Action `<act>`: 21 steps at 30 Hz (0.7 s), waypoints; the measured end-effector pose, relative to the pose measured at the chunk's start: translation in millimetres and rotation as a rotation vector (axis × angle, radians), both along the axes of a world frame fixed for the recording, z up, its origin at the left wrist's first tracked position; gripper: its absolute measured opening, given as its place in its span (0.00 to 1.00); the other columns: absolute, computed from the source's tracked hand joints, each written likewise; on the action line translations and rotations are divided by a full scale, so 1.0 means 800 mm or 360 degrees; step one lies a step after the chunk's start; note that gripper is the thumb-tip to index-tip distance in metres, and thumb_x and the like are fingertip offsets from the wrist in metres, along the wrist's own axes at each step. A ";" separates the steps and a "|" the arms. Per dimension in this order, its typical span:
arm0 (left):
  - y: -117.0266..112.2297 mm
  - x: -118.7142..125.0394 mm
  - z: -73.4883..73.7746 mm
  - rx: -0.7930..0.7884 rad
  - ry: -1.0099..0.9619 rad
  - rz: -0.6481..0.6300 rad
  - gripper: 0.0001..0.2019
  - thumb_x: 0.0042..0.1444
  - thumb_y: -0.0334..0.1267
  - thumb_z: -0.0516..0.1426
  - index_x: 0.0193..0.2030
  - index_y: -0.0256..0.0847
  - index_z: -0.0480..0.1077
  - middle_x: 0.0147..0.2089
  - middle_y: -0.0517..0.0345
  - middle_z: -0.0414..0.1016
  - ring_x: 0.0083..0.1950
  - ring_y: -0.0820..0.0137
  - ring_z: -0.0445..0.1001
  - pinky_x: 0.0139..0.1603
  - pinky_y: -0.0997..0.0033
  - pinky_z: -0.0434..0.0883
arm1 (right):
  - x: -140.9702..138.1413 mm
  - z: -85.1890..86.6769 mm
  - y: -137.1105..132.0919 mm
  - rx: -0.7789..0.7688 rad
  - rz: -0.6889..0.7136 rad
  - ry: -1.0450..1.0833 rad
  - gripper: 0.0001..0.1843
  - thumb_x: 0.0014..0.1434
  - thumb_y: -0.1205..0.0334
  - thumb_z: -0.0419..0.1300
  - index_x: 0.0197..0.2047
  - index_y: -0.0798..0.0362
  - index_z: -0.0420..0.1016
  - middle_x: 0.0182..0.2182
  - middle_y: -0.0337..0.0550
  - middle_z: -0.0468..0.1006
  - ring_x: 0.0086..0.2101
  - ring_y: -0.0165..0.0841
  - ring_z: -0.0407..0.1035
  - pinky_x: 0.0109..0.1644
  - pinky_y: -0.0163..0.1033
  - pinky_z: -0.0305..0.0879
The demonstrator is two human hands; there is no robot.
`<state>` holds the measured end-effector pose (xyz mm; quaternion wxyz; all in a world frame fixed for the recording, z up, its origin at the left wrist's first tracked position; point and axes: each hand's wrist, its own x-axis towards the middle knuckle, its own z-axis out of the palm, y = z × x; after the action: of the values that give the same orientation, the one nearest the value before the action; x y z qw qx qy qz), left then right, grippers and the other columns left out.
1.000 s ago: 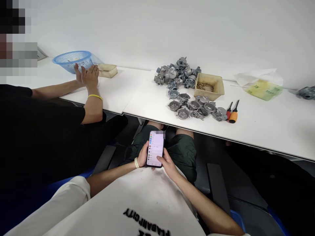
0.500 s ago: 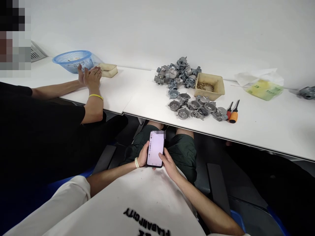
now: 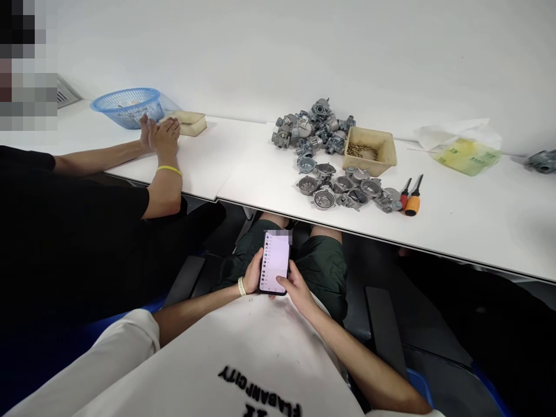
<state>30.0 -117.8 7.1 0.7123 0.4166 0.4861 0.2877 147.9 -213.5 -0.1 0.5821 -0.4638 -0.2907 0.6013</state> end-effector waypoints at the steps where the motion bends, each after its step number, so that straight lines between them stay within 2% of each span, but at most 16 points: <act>1: 0.001 -0.002 -0.002 -0.0002 -0.0043 -0.0102 0.29 0.63 0.57 0.47 0.39 0.34 0.79 0.34 0.49 0.81 0.46 0.54 0.79 0.47 0.59 0.73 | 0.000 0.000 0.000 0.0000 0.0006 0.0005 0.23 0.60 0.59 0.63 0.58 0.46 0.64 0.43 0.41 0.79 0.30 0.36 0.77 0.30 0.44 0.78; 6: 0.004 -0.007 -0.011 0.0019 -0.0084 -0.0170 0.30 0.63 0.58 0.46 0.40 0.35 0.78 0.34 0.52 0.81 0.46 0.53 0.78 0.48 0.58 0.71 | 0.000 0.001 -0.001 0.0012 0.0030 0.0025 0.26 0.59 0.59 0.63 0.59 0.45 0.63 0.45 0.42 0.79 0.30 0.37 0.77 0.31 0.44 0.78; 10: 0.004 -0.007 -0.016 0.0076 -0.0108 -0.0165 0.29 0.63 0.59 0.46 0.39 0.37 0.79 0.35 0.53 0.81 0.43 0.56 0.79 0.47 0.58 0.72 | 0.000 0.001 -0.001 0.0001 0.0015 0.0020 0.26 0.59 0.59 0.63 0.59 0.45 0.63 0.44 0.41 0.79 0.29 0.36 0.77 0.30 0.44 0.78; 17: 0.004 -0.005 -0.012 0.0132 -0.0095 -0.0147 0.29 0.62 0.60 0.48 0.39 0.37 0.79 0.38 0.50 0.82 0.44 0.56 0.79 0.48 0.59 0.72 | 0.001 -0.004 0.000 -0.0029 -0.0013 0.0025 0.23 0.61 0.56 0.63 0.58 0.45 0.65 0.44 0.42 0.78 0.29 0.36 0.77 0.28 0.42 0.76; 21: 0.002 -0.003 -0.007 0.0130 -0.0066 -0.0129 0.29 0.63 0.57 0.45 0.38 0.35 0.79 0.34 0.54 0.81 0.48 0.53 0.78 0.48 0.58 0.70 | 0.001 -0.004 -0.001 -0.0028 -0.0009 0.0038 0.23 0.61 0.56 0.63 0.58 0.45 0.65 0.44 0.41 0.78 0.27 0.35 0.76 0.28 0.43 0.76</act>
<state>27.6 -116.0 1.3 0.7157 0.4586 0.4419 0.2866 148.9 -214.0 -3.5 0.5833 -0.4626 -0.2771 0.6075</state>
